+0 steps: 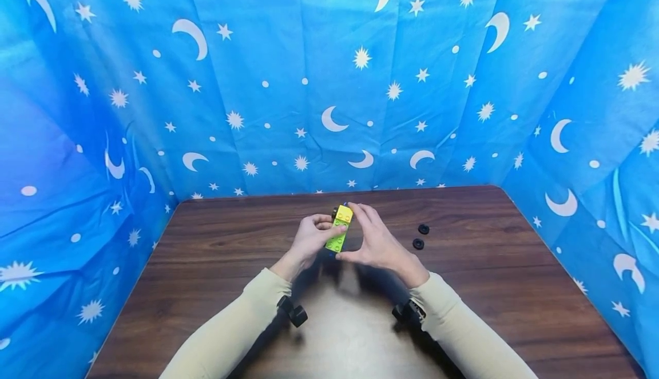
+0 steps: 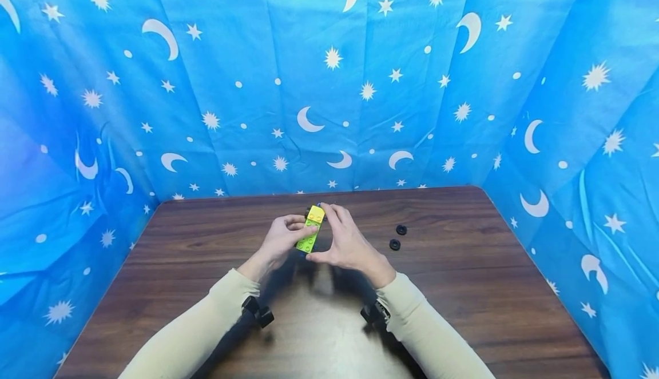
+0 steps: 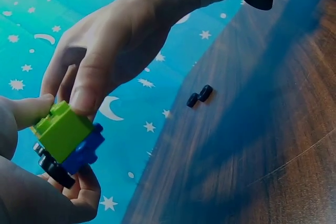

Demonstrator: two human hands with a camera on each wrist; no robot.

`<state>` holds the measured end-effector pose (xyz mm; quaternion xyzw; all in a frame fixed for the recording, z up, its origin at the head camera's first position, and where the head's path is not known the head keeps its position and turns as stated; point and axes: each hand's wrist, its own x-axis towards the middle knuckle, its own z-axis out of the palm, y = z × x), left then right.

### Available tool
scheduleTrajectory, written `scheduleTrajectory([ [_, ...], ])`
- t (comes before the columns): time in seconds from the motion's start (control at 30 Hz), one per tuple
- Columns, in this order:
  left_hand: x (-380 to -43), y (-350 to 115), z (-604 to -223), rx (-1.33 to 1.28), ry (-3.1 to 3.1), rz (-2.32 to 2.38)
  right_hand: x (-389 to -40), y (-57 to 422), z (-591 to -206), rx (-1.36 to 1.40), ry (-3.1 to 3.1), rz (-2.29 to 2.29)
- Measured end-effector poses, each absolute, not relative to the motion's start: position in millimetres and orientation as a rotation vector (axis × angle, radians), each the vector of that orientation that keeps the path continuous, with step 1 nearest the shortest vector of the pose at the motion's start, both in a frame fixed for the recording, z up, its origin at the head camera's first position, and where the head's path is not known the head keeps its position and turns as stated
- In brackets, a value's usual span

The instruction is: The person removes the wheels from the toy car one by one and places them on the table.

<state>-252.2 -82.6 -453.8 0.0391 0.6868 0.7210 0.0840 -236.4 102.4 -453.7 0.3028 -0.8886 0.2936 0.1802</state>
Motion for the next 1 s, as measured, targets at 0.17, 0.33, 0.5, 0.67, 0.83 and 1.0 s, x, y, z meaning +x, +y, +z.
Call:
scheduleTrajectory([
  [0.17, -249.7, -81.3, -457.6, 0.089, 2.098, 2.090, -233.3, 98.3, -456.3, 0.845, -2.546, 0.818],
  [0.33, -248.3, -80.3, -462.4, 0.110, 2.074, 2.038, -231.0, 99.9, -460.7, 0.849, -2.543, 0.812],
  [0.5, -250.7, -80.7, -463.7, 0.156, 2.005, 2.038, -234.5, 101.2, -460.8, 0.889, -2.497, 0.816],
  [0.67, -249.1, -82.7, -462.9, 0.149, 1.911, 2.061, -233.8, 100.7, -462.1, 0.936, -2.468, 0.826],
  [0.83, -251.9, -85.8, -459.6, 0.154, 1.792, 2.073, -235.5, 101.6, -460.0, 0.957, -2.446, 0.836],
  [1.0, -250.7, -89.0, -454.3, 0.136, 1.682, 2.044, -235.6, 103.4, -459.4, 0.973, -2.453, 0.874],
])
